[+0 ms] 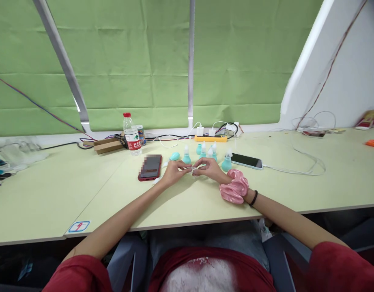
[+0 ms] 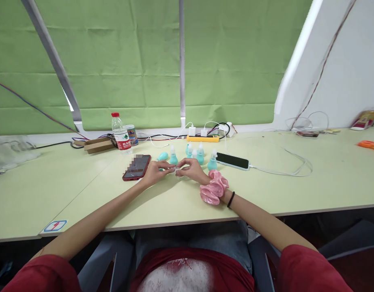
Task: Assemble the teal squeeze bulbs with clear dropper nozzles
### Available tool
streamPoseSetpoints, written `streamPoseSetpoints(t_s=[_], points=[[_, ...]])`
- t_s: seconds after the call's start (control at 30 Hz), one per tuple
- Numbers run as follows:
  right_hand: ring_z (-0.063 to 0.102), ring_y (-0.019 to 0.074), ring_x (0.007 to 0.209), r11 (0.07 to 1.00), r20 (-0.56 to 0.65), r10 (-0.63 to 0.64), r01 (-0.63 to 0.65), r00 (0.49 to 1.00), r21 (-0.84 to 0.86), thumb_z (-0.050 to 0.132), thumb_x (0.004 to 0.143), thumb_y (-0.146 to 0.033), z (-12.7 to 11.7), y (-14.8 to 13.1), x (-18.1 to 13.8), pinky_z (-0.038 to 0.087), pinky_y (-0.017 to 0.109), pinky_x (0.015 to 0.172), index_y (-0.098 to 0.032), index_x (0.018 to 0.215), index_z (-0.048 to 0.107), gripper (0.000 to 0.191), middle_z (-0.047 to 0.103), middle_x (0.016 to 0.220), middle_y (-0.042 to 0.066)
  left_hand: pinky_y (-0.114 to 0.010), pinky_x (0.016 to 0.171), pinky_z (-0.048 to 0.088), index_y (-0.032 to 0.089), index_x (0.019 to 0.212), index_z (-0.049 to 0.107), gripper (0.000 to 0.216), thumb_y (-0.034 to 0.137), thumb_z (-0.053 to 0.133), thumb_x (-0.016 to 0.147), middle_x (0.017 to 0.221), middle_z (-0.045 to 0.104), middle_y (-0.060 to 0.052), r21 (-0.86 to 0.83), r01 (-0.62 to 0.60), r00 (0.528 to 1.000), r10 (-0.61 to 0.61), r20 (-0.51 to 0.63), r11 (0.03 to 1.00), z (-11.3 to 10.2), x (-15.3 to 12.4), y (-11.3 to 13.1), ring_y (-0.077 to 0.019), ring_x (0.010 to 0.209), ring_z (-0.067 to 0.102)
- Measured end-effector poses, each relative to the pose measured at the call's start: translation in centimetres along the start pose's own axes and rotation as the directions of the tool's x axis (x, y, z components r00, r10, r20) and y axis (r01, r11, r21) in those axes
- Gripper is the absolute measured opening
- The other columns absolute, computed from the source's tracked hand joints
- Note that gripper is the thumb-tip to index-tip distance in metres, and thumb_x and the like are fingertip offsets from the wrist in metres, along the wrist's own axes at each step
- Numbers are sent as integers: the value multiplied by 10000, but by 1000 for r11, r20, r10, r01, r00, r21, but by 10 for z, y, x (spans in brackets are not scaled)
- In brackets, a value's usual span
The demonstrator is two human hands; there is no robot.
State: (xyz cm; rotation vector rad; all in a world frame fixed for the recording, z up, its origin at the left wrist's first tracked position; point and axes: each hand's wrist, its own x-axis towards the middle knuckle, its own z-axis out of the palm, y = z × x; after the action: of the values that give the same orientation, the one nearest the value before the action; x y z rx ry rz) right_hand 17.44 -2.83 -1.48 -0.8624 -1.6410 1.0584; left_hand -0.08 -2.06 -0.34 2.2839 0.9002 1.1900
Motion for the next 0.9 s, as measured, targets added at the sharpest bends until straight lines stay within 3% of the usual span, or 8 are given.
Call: streamPoseSetpoints(t_s=[0.2, 0.47, 0.7, 0.9], points=[[624, 169, 605, 992, 14, 25, -26, 1000, 123, 696, 522, -286, 0, -3, 0, 527, 295, 595, -130, 716, 537, 295, 573, 722, 3, -255, 674, 448, 151, 914, 638, 301, 354, 516, 728, 865, 647, -79, 81, -39, 999, 37, 22, 996, 1, -1, 2, -162, 748, 587], [619, 166, 587, 986, 12, 32, -33, 999, 163, 714, 498, -289, -2, 2, 3, 528, 319, 602, -131, 719, 543, 321, 596, 655, 2, -258, 720, 442, 170, 918, 637, 273, 328, 506, 738, 886, 648, -64, 189, -131, 991, 130, 17, 973, 2, -2, 6, -157, 783, 589], [610, 152, 561, 981, -35, 39, -32, 999, 190, 733, 447, -299, -1, -2, 3, 531, 320, 603, -134, 679, 543, 342, 584, 617, -16, -258, 651, 467, 166, 949, 623, 320, 326, 572, 677, 883, 649, -60, 106, -31, 999, 30, 13, 994, 5, -3, 8, -172, 744, 594], [607, 154, 559, 988, -38, 49, -43, 998, 150, 731, 449, -310, -1, -3, 1, 527, 317, 606, -130, 676, 558, 337, 588, 619, -9, -285, 699, 477, 160, 937, 622, 295, 276, 570, 671, 941, 633, -60, -34, 17, 1000, -17, -8, 999, 11, -6, 6, -186, 825, 583]])
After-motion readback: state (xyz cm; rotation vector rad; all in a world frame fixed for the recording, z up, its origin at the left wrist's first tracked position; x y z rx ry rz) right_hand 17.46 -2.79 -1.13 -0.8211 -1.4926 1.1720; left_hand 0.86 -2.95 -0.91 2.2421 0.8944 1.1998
